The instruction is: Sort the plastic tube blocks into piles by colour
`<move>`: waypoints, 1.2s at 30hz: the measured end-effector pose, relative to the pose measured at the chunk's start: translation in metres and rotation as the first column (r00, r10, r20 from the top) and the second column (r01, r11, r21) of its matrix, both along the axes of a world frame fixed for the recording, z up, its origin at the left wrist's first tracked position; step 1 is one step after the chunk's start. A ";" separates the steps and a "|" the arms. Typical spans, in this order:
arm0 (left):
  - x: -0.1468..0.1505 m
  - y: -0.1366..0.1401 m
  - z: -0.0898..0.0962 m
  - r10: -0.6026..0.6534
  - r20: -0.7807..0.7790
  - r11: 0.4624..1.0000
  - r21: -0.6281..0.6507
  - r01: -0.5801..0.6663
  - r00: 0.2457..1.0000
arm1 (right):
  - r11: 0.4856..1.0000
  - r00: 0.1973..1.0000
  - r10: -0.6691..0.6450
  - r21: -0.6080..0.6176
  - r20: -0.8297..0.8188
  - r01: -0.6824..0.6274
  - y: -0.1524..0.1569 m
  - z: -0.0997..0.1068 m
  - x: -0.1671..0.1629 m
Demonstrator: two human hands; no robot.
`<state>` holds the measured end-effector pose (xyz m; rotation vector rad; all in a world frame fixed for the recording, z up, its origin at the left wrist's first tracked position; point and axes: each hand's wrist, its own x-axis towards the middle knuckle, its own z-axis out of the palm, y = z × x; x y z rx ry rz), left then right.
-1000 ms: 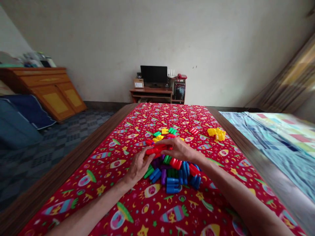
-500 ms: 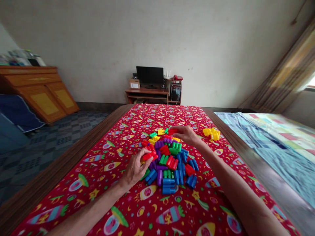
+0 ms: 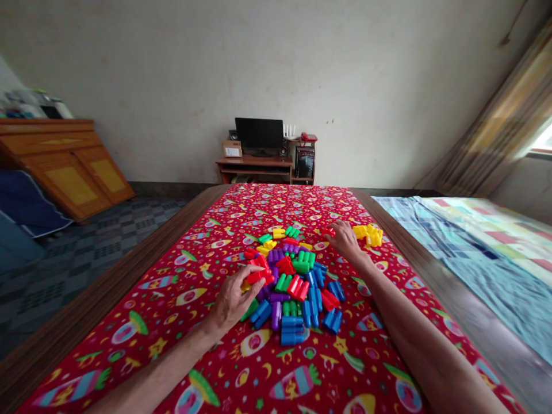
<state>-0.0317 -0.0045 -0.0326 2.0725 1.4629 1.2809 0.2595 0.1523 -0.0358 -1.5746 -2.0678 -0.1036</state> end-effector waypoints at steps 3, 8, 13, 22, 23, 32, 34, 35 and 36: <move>-0.002 0.001 -0.003 -0.016 0.028 0.999 -0.048 0.018 0.999 | 0.979 0.969 0.201 0.018 -0.144 -0.201 -0.016 0.023 -0.023; -0.004 0.005 -0.015 0.022 0.224 0.996 -0.094 -0.001 0.974 | 0.584 0.600 0.736 -0.156 -0.314 -0.797 -0.073 0.059 -0.081; -0.001 0.004 -0.015 -0.033 0.321 0.988 -0.134 0.080 0.946 | 0.540 0.555 0.829 -0.165 -0.064 -0.826 -0.105 0.057 -0.110; -0.001 0.000 -0.008 -0.083 0.205 0.991 -0.084 0.102 0.975 | 0.819 0.807 0.534 -0.083 -0.252 -0.568 -0.059 0.058 -0.075; -0.001 0.000 -0.008 -0.084 0.192 0.992 -0.073 0.099 0.978 | 0.864 0.840 0.464 -0.065 -0.281 -0.499 -0.050 0.056 -0.067; -0.001 0.002 -0.008 -0.104 0.144 0.992 -0.053 0.112 0.984 | 0.993 0.993 0.119 0.019 -0.023 -0.119 0.009 0.012 -0.006; -0.001 0.002 -0.008 -0.106 0.126 0.992 -0.054 0.113 0.986 | 0.993 0.991 0.116 -0.006 0.063 -0.116 0.012 0.004 -0.002; -0.001 0.002 -0.008 -0.106 0.120 0.992 -0.055 0.113 0.987 | 0.994 0.989 0.114 -0.012 0.090 -0.113 0.013 0.001 -0.001; -0.002 0.002 -0.008 -0.107 0.115 0.992 -0.057 0.114 0.988 | 0.994 0.988 0.109 -0.016 0.111 -0.108 0.012 0.000 -0.001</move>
